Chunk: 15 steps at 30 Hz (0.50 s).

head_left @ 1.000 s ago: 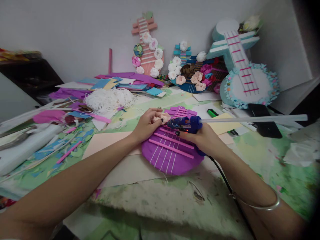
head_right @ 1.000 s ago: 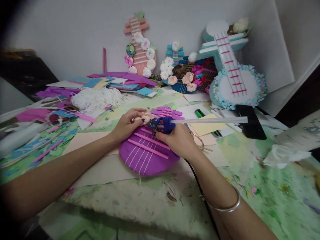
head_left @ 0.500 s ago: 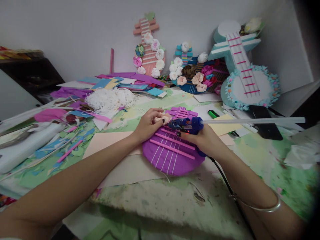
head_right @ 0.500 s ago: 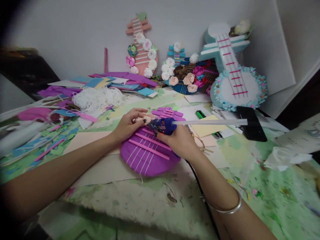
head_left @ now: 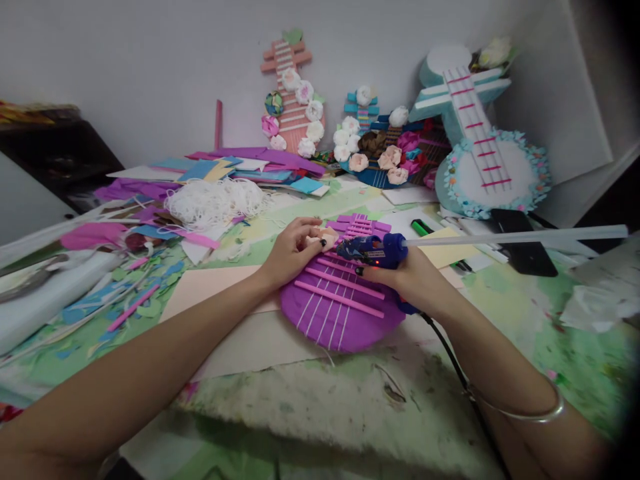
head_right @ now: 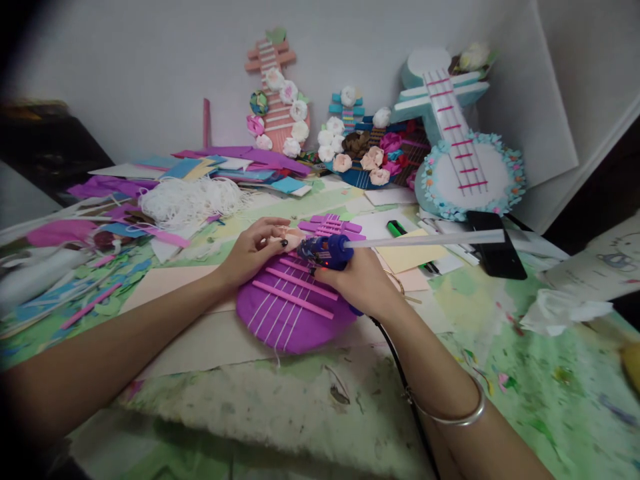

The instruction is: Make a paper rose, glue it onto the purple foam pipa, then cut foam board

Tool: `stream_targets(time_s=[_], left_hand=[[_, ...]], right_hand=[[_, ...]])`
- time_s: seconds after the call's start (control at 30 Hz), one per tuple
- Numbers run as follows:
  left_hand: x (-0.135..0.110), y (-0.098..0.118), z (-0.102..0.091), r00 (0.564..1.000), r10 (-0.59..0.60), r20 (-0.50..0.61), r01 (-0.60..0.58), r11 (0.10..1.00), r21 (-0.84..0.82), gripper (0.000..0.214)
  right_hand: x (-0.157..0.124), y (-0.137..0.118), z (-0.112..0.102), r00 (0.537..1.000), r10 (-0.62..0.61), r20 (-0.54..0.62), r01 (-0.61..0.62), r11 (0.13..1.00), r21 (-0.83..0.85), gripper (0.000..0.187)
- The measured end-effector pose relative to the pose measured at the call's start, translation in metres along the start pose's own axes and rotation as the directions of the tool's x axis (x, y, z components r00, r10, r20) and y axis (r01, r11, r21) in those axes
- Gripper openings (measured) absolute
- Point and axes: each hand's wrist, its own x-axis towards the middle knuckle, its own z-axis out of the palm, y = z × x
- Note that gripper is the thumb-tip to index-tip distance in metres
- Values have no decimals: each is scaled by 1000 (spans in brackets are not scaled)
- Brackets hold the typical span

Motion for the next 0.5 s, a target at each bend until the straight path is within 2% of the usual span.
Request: stream_targets(time_s=[0.13,0.27,0.5], left_hand=[[0,2,-1,1000,11,21,-11,1000,14,21],[0,0,-2,998,49,30,-49,999,12,28],[-1,1,-3,1000,13,19,-13,1000,-2,33]], right_hand=[[-2,-1,-7,999,13,46,-13,1000,1,24],[-5,-4,-12,998,-5,59,-1,996,93,25],[-7,-4,-18,988,146,-44,-131,963,235,18]])
